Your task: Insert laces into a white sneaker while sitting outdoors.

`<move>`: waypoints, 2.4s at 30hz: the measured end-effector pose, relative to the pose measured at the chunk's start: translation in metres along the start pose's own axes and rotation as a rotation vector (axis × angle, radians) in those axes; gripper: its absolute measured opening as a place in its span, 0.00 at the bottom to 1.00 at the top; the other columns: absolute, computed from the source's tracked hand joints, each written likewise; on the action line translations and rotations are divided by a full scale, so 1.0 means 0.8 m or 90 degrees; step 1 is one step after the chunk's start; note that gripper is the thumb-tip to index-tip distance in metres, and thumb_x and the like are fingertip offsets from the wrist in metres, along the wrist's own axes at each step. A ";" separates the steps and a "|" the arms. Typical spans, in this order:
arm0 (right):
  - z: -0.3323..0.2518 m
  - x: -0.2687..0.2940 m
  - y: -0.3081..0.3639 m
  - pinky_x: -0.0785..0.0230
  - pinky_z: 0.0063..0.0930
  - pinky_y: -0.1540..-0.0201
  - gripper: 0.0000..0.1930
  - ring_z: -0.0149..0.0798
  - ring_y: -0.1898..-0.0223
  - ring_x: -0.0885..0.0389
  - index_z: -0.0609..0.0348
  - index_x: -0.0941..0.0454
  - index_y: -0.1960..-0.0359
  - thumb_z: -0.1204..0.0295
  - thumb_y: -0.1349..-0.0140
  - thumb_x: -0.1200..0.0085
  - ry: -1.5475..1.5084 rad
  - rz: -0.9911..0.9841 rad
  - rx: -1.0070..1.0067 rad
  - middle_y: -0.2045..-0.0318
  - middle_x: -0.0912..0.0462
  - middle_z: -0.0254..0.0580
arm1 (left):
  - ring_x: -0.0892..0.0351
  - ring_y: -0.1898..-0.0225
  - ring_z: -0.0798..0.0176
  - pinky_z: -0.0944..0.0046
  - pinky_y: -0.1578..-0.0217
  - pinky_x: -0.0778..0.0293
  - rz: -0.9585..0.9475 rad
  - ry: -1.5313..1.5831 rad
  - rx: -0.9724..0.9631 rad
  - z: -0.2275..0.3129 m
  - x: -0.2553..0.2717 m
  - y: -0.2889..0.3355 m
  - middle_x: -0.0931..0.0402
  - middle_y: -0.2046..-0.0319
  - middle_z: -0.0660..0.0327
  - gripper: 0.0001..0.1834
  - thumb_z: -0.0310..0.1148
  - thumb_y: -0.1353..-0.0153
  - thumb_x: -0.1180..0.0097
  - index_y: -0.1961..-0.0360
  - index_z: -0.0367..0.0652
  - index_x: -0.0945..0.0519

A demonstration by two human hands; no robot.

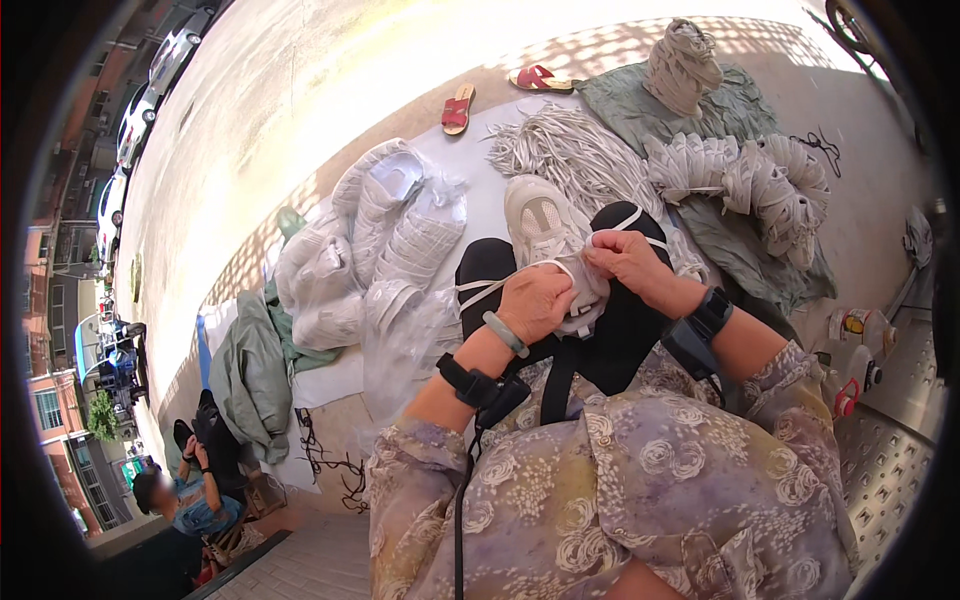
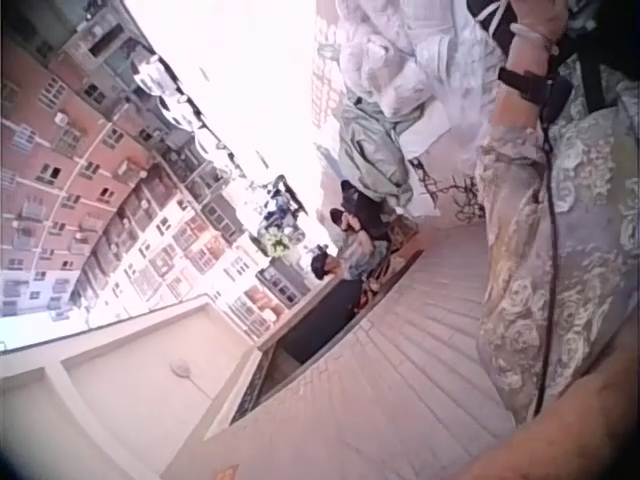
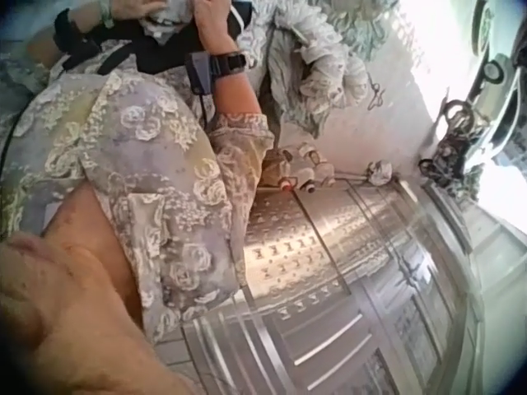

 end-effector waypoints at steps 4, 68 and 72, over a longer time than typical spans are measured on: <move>-0.008 0.019 -0.019 0.41 0.16 0.77 0.08 0.20 0.80 0.34 0.62 0.24 0.76 0.71 0.43 0.49 0.034 0.124 0.065 0.82 0.29 0.29 | 0.27 0.67 0.51 0.58 0.62 0.31 0.033 -0.146 -0.048 0.010 -0.002 -0.018 0.24 0.66 0.58 0.05 0.31 0.53 0.46 0.78 0.40 0.24; -0.075 -0.053 0.008 0.43 0.33 0.59 0.13 0.37 0.65 0.31 0.47 0.24 0.62 0.73 0.51 0.50 0.676 0.120 0.545 0.72 0.29 0.33 | 0.33 0.87 0.79 0.79 0.89 0.40 0.388 0.471 0.378 -0.125 -0.001 0.040 0.28 0.83 0.67 0.06 0.28 0.41 0.50 0.75 0.40 0.28; -0.072 -0.049 0.006 0.43 0.33 0.59 0.13 0.37 0.64 0.31 0.47 0.25 0.61 0.73 0.51 0.50 0.663 0.116 0.529 0.71 0.28 0.33 | 0.31 0.86 0.71 0.69 0.86 0.37 0.385 0.217 0.336 -0.117 0.012 0.035 0.29 0.84 0.62 0.07 0.28 0.45 0.47 0.77 0.38 0.29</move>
Point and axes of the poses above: each hand's wrist, its own y-axis away from the middle knuckle, its own x-axis out of the back of the hand, z = x × y, the point moved 9 cm from there along -y, towards the middle knuckle
